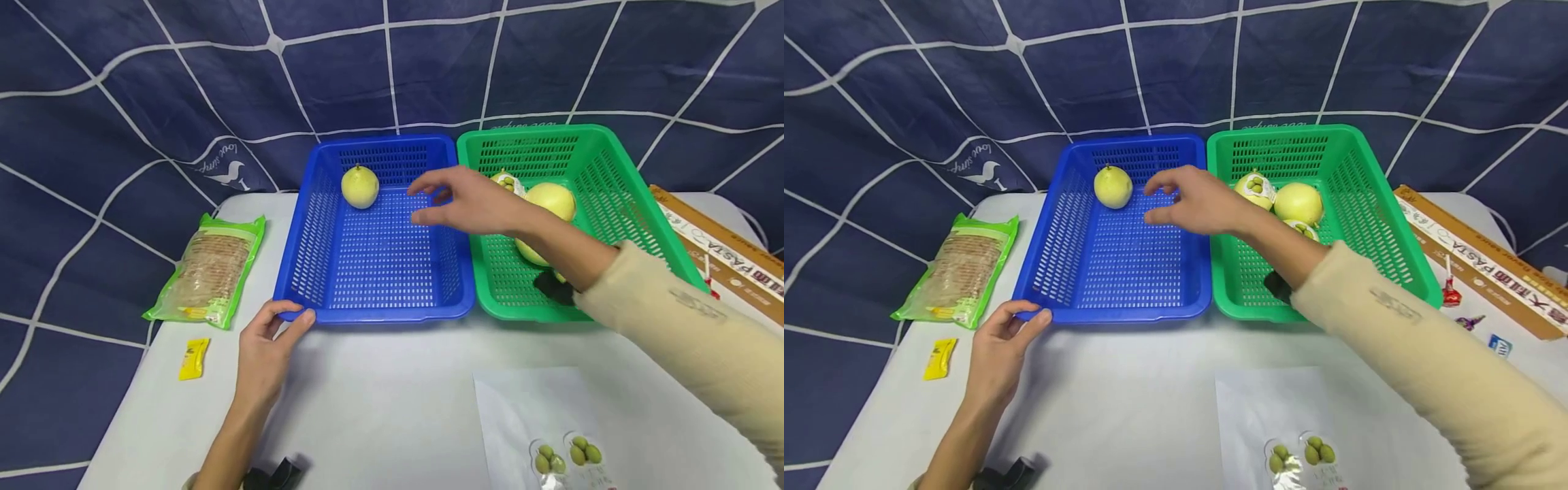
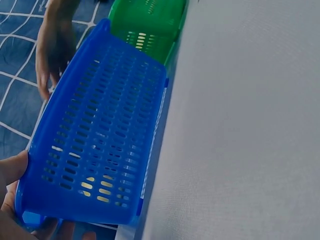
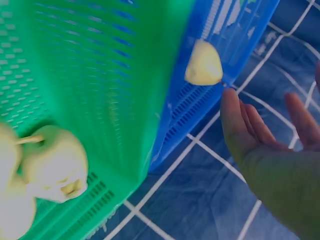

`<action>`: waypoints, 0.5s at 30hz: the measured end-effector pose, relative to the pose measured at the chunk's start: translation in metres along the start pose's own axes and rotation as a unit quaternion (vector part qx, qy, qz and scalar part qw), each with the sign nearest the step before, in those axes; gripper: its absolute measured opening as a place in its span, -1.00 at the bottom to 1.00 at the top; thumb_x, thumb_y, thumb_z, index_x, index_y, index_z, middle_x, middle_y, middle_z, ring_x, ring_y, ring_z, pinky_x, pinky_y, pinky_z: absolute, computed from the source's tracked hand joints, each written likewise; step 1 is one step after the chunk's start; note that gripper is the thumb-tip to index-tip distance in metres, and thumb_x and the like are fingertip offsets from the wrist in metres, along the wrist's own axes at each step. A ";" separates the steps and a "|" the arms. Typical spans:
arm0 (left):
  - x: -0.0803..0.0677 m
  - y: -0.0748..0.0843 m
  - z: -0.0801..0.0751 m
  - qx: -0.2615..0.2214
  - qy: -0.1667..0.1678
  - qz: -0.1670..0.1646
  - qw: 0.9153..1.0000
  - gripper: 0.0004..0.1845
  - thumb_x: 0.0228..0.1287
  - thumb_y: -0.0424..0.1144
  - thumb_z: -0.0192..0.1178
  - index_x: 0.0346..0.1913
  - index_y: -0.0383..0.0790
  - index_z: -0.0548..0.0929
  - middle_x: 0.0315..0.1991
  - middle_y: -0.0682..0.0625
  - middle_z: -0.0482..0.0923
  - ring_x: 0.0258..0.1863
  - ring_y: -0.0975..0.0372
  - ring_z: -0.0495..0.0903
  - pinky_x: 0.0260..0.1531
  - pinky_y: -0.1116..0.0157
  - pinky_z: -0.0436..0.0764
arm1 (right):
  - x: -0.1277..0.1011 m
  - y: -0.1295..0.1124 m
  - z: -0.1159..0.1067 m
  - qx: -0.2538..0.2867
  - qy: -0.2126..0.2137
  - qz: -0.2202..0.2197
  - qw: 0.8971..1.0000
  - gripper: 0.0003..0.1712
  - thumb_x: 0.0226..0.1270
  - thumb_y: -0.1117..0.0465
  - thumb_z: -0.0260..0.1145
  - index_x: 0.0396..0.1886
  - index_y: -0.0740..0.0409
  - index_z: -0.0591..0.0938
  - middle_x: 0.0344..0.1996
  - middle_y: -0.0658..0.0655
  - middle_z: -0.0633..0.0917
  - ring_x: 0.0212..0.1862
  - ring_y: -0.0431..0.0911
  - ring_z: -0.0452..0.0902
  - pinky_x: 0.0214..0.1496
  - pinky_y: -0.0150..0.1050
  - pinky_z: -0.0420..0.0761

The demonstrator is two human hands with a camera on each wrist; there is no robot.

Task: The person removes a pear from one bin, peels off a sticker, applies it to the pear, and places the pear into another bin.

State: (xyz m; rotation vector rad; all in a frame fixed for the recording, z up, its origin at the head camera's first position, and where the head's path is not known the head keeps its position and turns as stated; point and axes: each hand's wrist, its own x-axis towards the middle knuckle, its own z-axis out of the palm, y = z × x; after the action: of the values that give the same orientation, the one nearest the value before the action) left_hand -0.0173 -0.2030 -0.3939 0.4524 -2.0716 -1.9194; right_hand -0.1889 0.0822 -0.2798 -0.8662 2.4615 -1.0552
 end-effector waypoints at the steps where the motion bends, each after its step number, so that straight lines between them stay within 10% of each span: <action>1: 0.000 0.000 0.000 -0.002 -0.001 0.000 1.000 -0.79 0.14 -0.51 0.39 -0.20 -0.49 0.59 -0.22 0.00 0.59 -0.07 0.17 0.57 -0.24 0.45 0.57 | 0.013 0.000 0.001 0.006 -0.015 -0.002 1.000 -0.50 0.31 0.14 0.39 0.22 0.16 0.57 0.19 0.14 0.55 0.24 0.08 0.42 0.24 -0.01 0.44; 9: 0.001 -0.002 -0.003 -0.002 -0.012 0.013 1.000 -0.78 0.15 -0.51 0.39 -0.19 -0.52 0.58 -0.15 -0.10 0.57 -0.07 0.16 0.57 -0.23 0.44 0.56 | 0.089 -0.005 0.022 -0.024 -0.108 -0.004 0.994 -0.33 0.28 0.24 0.37 0.39 0.15 0.44 0.42 0.14 0.34 0.44 0.04 0.14 0.40 -0.06 0.24; 15: 0.001 -0.001 -0.004 0.001 -0.015 0.017 1.000 -0.77 0.16 -0.51 0.38 -0.18 -0.54 0.57 -0.11 -0.17 0.54 -0.08 0.15 0.56 -0.23 0.44 0.57 | 0.123 -0.009 0.035 -0.008 -0.094 0.014 0.995 -0.31 0.25 0.30 0.36 0.40 0.10 0.42 0.28 0.25 0.40 0.11 0.05 0.32 -0.01 -0.20 0.46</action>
State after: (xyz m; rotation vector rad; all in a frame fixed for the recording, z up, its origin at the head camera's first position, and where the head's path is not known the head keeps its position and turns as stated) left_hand -0.0164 -0.2069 -0.3951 0.3887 -2.0860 -1.9182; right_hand -0.2612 -0.0210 -0.3034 -0.8896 2.3208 -0.9016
